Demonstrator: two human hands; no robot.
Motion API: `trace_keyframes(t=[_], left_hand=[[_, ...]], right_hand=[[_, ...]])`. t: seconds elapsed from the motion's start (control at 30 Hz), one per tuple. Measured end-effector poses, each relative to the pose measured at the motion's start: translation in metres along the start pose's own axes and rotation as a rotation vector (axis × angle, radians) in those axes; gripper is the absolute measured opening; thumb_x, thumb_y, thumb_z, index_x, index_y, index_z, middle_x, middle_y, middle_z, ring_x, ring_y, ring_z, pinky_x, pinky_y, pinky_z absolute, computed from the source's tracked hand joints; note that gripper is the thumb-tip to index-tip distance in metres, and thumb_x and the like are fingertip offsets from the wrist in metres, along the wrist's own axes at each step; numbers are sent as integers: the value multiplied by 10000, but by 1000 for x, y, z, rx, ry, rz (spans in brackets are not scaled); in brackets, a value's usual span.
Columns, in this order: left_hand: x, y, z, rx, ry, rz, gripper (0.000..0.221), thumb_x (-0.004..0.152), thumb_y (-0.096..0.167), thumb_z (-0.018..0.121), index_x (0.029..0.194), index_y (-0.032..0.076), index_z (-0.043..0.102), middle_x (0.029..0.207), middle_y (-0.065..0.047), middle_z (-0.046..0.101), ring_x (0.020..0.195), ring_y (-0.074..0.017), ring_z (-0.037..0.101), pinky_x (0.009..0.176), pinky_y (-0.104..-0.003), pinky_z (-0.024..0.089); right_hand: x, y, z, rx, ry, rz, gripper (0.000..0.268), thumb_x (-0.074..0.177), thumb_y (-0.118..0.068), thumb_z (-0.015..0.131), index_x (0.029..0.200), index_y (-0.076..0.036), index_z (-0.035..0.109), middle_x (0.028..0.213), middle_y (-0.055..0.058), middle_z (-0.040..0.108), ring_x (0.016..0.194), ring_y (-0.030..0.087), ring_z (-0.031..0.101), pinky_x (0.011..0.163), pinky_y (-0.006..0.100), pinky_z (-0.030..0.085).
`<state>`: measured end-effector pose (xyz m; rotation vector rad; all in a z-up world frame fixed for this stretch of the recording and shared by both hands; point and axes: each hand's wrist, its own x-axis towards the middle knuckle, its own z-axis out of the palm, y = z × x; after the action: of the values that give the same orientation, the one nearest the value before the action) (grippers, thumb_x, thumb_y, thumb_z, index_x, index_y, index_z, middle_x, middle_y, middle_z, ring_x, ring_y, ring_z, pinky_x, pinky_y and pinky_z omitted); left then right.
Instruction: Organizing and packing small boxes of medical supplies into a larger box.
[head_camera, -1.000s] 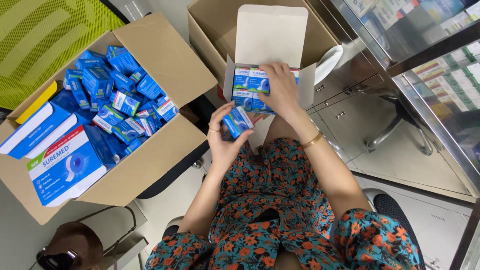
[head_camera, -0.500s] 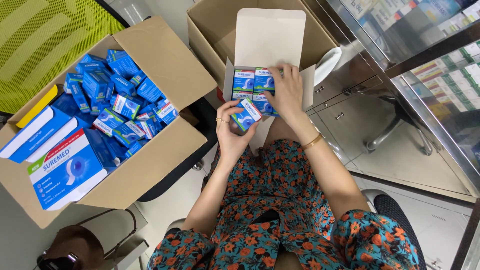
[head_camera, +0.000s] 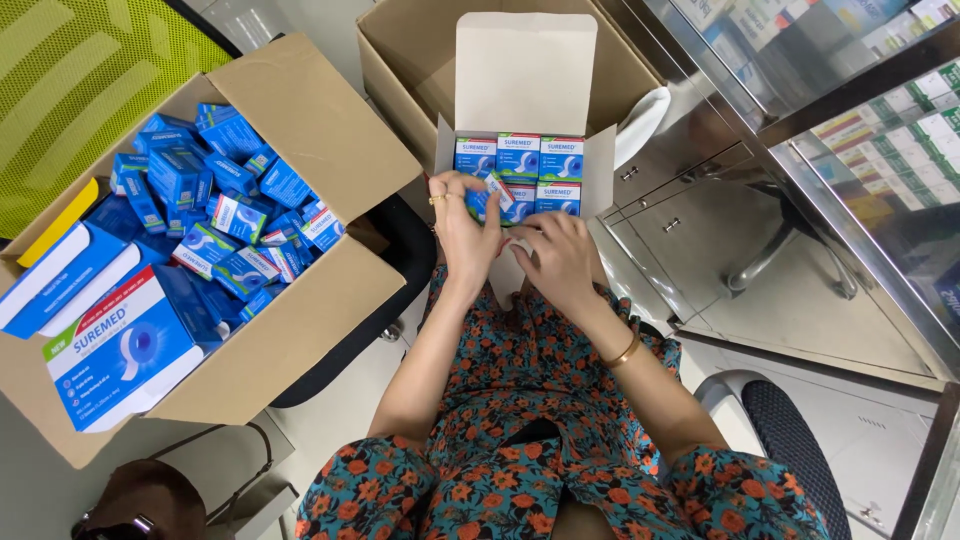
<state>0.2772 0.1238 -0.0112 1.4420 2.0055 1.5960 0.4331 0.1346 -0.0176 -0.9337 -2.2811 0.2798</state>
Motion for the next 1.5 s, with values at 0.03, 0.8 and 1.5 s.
trace_keyframes(t=[0.03, 0.8, 1.5], left_hand=[[4, 5, -1, 0, -1, 1, 275, 862, -2, 791, 1061, 33, 604, 1165, -180, 531, 1092, -321, 601, 899, -410, 538], [4, -19, 7, 511, -259, -74, 449, 939, 254, 780, 1292, 26, 622, 937, -216, 739, 820, -347, 761, 716, -411, 616], [7, 19, -55, 335, 26, 256, 244, 980, 181, 734, 1194, 110, 640, 1065, -91, 727, 956, -276, 728, 829, -386, 592]], right_hand=[[-2, 1, 1, 0, 1, 1, 221, 856, -203, 819, 1041, -112, 741, 1066, 11, 662, 1083, 215, 575, 948, 403, 396], [-10, 2, 1, -21, 28, -8, 203, 899, -148, 787, 1094, -114, 740, 1097, 13, 664, 1109, 232, 583, 999, 421, 404], [-14, 4, 1, -21, 19, -1, 304, 873, -107, 769, 1171, -116, 708, 1265, 49, 631, 1240, 294, 543, 1060, 469, 392]])
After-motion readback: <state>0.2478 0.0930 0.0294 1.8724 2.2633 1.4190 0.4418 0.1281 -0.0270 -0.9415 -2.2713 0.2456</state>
